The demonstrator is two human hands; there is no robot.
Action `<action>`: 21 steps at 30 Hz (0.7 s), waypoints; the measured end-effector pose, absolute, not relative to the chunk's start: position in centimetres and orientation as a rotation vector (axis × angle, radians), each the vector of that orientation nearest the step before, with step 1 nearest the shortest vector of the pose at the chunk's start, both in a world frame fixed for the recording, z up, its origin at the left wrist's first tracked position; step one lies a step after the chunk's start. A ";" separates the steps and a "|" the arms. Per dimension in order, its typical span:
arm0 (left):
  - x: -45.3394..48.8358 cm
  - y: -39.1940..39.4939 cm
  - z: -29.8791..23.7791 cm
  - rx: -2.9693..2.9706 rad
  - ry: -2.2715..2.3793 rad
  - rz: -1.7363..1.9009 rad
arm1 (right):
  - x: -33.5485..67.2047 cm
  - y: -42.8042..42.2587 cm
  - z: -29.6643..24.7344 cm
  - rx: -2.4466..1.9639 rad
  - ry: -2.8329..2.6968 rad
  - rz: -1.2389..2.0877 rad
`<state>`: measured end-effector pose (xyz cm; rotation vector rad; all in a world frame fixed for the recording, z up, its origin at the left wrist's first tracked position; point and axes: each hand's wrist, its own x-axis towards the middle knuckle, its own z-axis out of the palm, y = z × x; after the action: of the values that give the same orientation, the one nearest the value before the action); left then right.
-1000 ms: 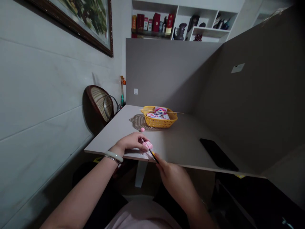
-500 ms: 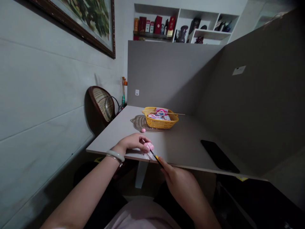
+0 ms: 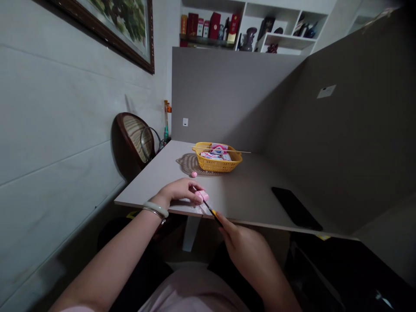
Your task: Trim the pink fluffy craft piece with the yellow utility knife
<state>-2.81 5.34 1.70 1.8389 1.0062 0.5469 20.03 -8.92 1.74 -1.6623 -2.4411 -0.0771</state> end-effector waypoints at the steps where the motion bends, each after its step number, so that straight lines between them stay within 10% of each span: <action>1: -2.8 5.4 1.7 1.830 1.011 0.541 | 19.7 -8.7 1.6 -1.660 -2.440 -0.106; 21: -2.8 5.4 1.4 1.787 1.008 0.562 | 19.6 -8.4 1.5 -1.641 -2.412 -0.075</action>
<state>-2.79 5.37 1.44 1.7870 1.0076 0.5625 19.65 -8.36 1.48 -1.6409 -2.4123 -0.0752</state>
